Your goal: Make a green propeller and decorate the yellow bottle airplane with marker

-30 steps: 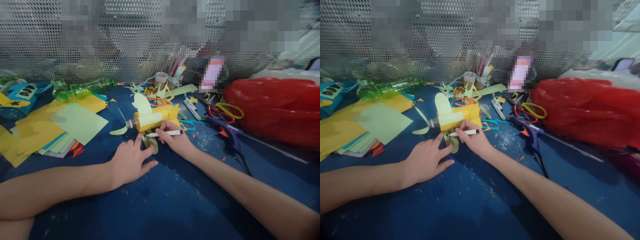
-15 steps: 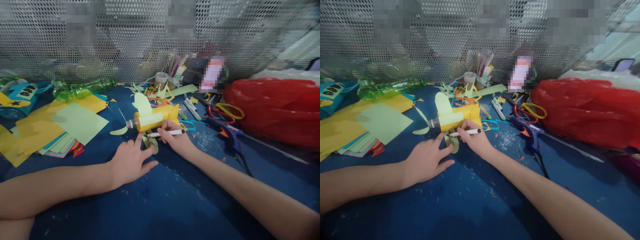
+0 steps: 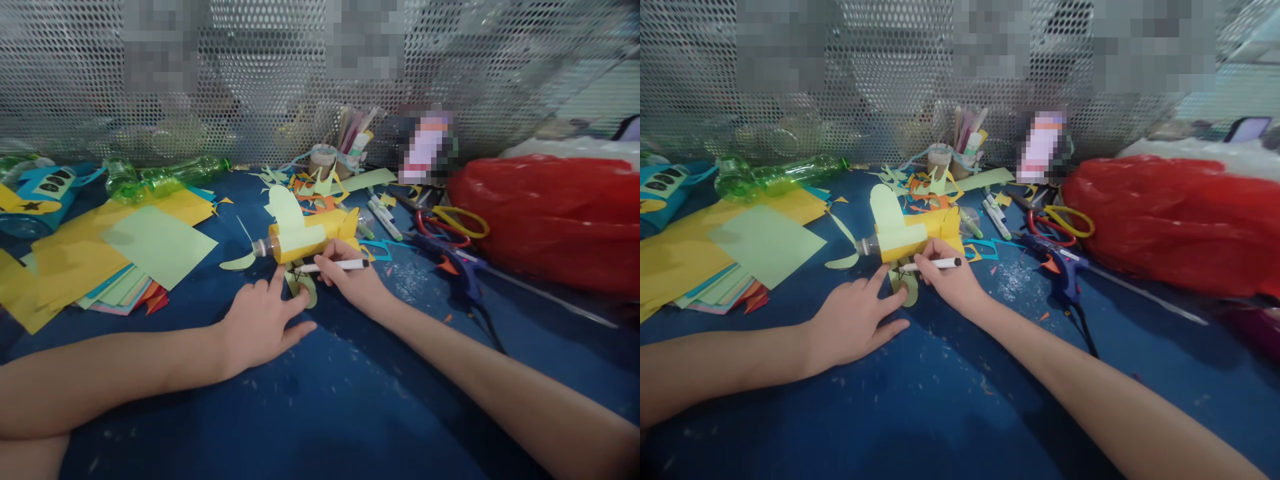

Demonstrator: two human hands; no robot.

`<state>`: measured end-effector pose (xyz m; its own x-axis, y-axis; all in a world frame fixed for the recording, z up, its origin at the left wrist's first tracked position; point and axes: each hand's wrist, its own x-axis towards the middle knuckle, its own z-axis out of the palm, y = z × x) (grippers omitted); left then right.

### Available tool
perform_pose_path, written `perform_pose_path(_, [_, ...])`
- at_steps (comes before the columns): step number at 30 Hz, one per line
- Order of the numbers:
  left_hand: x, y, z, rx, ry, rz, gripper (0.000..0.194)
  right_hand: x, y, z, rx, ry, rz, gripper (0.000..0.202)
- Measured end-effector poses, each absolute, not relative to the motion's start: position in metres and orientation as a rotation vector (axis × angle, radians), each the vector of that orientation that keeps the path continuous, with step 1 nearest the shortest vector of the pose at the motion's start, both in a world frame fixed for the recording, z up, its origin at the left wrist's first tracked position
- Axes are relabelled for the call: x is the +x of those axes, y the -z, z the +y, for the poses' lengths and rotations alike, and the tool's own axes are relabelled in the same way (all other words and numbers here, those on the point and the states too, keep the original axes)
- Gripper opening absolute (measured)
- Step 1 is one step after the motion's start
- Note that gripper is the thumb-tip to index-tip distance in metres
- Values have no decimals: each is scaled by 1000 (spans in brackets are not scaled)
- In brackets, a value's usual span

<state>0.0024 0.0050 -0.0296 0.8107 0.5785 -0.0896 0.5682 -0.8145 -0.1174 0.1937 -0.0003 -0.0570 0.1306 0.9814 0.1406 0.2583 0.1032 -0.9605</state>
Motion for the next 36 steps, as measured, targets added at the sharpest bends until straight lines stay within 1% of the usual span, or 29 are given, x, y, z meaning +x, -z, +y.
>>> perform_pose_path(28, [3, 29, 5, -2924, -167, -949, 53, 193, 58, 0, -1354, -891, -1331, 25])
perform_pose_path(36, [2, 29, 5, -2908, -188, -916, 56, 192, 55, -1, -1360, -905, -1301, 24])
